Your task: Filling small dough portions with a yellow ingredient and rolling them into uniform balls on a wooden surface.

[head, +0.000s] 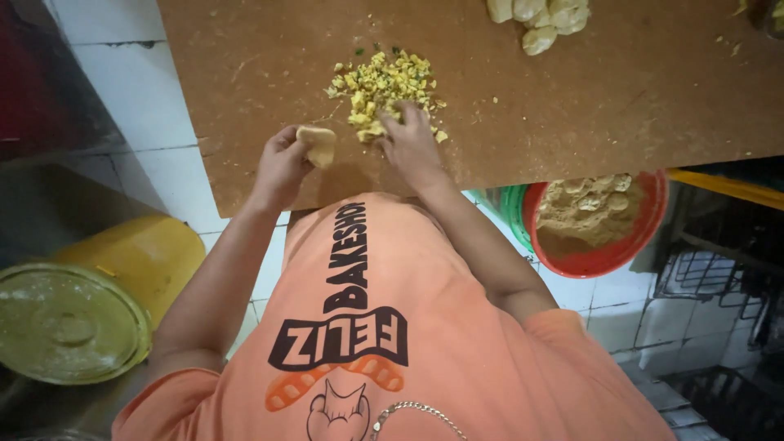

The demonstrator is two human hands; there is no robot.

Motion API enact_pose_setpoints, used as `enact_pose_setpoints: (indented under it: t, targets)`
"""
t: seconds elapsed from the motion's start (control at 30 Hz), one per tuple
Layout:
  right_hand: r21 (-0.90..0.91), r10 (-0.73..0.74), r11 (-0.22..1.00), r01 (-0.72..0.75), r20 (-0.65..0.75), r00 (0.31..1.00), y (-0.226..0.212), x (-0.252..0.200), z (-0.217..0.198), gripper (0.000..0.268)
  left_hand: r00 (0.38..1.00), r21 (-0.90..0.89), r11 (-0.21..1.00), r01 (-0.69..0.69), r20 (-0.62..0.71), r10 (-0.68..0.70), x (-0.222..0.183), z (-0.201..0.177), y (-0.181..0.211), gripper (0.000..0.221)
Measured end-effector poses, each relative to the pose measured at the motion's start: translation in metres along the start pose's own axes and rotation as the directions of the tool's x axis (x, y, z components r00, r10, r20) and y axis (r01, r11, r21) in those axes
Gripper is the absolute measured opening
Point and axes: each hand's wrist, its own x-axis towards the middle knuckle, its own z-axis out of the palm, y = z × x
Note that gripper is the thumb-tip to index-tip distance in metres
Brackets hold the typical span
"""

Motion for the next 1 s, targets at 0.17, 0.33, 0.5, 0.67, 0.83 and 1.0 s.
enact_pose_setpoints:
  t: [0.17, 0.33, 0.5, 0.67, 0.83, 1.0]
  targets:
    - [-0.017, -0.004, 1.000, 0.005, 0.056, 0.998, 0.010, 0.017, -0.001, 0.027, 1.000, -0.088, 0.996, 0.030, 0.007, -0.029, 0.018, 0.024, -0.004, 0.023]
    - [0.586, 0.474, 0.634, -0.504, 0.219, 0.853, -0.009, 0.031, -0.060, 0.040, 0.986, -0.180, 0.976, 0.123, 0.132, -0.100, 0.035, 0.065, -0.014, 0.034]
    - [0.493, 0.345, 0.795, -0.353, 0.111, 0.932, -0.029, 0.043, -0.099, 0.054, 0.967, -0.186, 0.975, 0.122, 0.242, -0.075, 0.047, 0.120, -0.008, 0.050]
    - [0.257, 0.207, 0.939, -0.228, 0.108, 0.972, -0.033, 0.039, -0.105, 0.069, 0.971, -0.034, 0.998, -0.061, 0.229, 0.068, 0.055, 0.139, 0.003, 0.058]
    - [-0.221, 0.161, 0.957, -0.186, -0.124, 0.979, -0.002, 0.026, -0.064, 0.010, 0.974, 0.302, 0.931, -0.207, 0.150, 0.167, 0.063, 0.147, 0.013, 0.050]
    - [0.471, 0.420, 0.801, -0.369, -0.005, 0.907, 0.002, 0.042, -0.091, 0.033, 0.961, 0.341, 0.932, -0.124, 0.275, 0.027, 0.045, 0.133, 0.062, 0.049]
